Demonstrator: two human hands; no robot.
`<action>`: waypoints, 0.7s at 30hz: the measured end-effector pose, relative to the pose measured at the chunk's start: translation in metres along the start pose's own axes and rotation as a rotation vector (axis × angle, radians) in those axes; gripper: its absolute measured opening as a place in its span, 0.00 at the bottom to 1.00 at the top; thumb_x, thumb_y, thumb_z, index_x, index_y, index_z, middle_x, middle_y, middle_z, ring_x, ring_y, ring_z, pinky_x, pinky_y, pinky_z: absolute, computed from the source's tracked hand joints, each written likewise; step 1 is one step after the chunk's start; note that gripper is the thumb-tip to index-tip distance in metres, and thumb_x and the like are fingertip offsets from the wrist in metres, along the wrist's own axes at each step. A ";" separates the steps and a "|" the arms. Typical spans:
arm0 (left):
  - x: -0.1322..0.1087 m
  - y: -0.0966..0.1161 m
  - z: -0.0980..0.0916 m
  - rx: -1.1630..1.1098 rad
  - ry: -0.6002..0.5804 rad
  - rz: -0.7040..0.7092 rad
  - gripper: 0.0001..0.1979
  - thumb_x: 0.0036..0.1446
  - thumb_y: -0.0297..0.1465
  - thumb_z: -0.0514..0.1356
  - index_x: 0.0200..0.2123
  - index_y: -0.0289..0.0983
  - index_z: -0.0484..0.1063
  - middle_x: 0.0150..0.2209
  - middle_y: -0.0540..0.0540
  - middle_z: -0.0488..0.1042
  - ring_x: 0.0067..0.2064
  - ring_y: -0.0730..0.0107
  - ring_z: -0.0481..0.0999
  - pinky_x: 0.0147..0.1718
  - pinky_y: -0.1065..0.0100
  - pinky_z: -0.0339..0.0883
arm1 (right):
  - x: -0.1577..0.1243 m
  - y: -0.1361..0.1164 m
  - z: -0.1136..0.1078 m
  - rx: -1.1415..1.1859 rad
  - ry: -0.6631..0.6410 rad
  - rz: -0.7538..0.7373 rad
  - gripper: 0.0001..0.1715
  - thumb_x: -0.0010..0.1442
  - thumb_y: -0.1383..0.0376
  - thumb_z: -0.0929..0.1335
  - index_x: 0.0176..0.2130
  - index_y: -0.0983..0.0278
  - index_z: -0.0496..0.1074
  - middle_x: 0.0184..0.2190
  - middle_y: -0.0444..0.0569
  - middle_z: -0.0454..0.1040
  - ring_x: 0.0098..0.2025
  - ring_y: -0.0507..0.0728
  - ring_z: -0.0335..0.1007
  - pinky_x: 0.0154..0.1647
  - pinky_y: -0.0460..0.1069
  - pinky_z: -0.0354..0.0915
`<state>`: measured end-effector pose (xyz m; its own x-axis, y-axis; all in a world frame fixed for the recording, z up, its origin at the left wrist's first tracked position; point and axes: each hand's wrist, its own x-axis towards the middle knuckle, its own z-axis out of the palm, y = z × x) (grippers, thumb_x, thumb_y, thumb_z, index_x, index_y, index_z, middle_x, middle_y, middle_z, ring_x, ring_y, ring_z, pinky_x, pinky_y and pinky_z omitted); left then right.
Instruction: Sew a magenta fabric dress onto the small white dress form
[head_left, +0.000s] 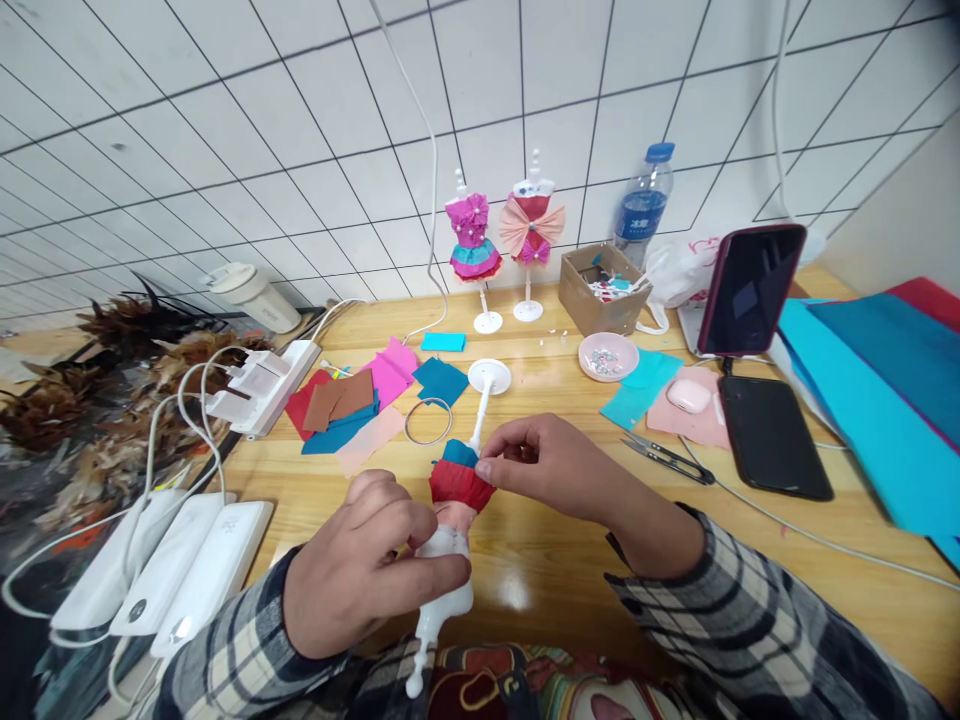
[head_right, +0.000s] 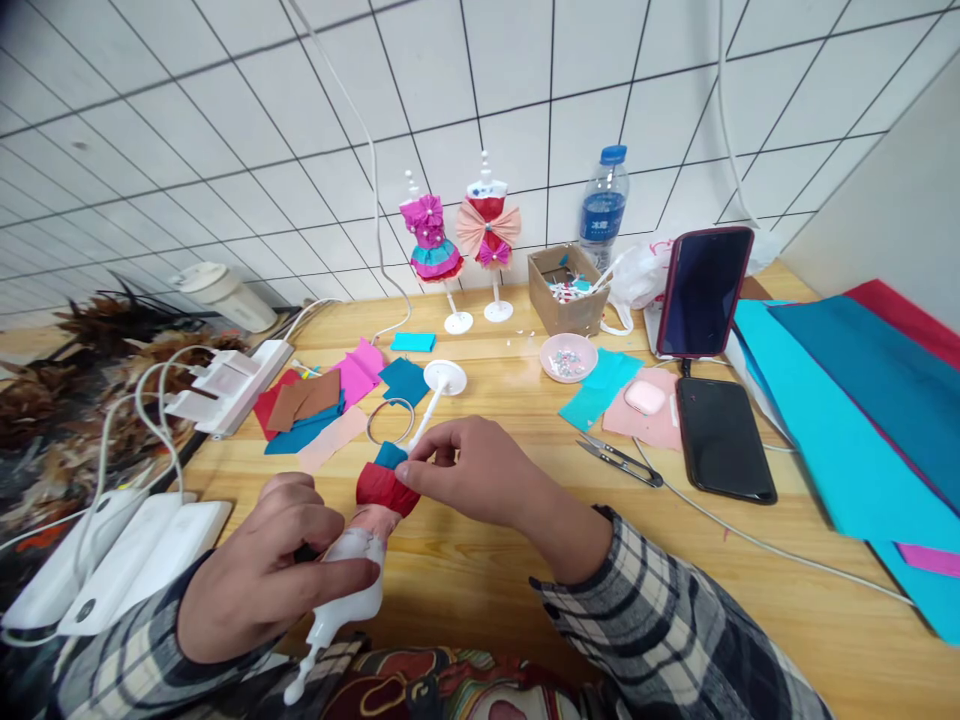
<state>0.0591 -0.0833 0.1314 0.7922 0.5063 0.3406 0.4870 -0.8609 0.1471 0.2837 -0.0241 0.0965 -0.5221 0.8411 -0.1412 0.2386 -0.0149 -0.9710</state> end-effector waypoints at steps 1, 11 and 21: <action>0.001 0.000 0.000 0.001 -0.004 0.003 0.12 0.64 0.24 0.52 0.41 0.43 0.74 0.31 0.48 0.65 0.34 0.66 0.60 0.35 0.60 0.54 | 0.000 -0.001 0.000 -0.002 -0.005 0.003 0.09 0.53 0.60 0.70 0.31 0.64 0.76 0.19 0.39 0.63 0.24 0.48 0.56 0.24 0.45 0.50; 0.007 0.007 0.005 0.098 -0.037 0.048 0.14 0.64 0.23 0.52 0.39 0.44 0.75 0.33 0.49 0.69 0.34 0.68 0.64 0.36 0.61 0.58 | -0.004 -0.003 0.002 -0.185 0.053 -0.133 0.04 0.53 0.64 0.70 0.29 0.62 0.77 0.17 0.37 0.58 0.21 0.47 0.52 0.23 0.46 0.47; 0.003 0.007 0.000 0.043 -0.016 0.014 0.12 0.65 0.24 0.52 0.41 0.42 0.74 0.32 0.48 0.69 0.34 0.66 0.63 0.36 0.59 0.57 | -0.003 -0.002 -0.004 -0.059 -0.006 -0.046 0.10 0.54 0.58 0.70 0.31 0.64 0.76 0.19 0.39 0.63 0.22 0.47 0.55 0.22 0.45 0.49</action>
<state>0.0644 -0.0875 0.1333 0.8045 0.4954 0.3278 0.4911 -0.8651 0.1020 0.2876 -0.0245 0.0996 -0.5386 0.8368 -0.0984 0.2622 0.0555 -0.9634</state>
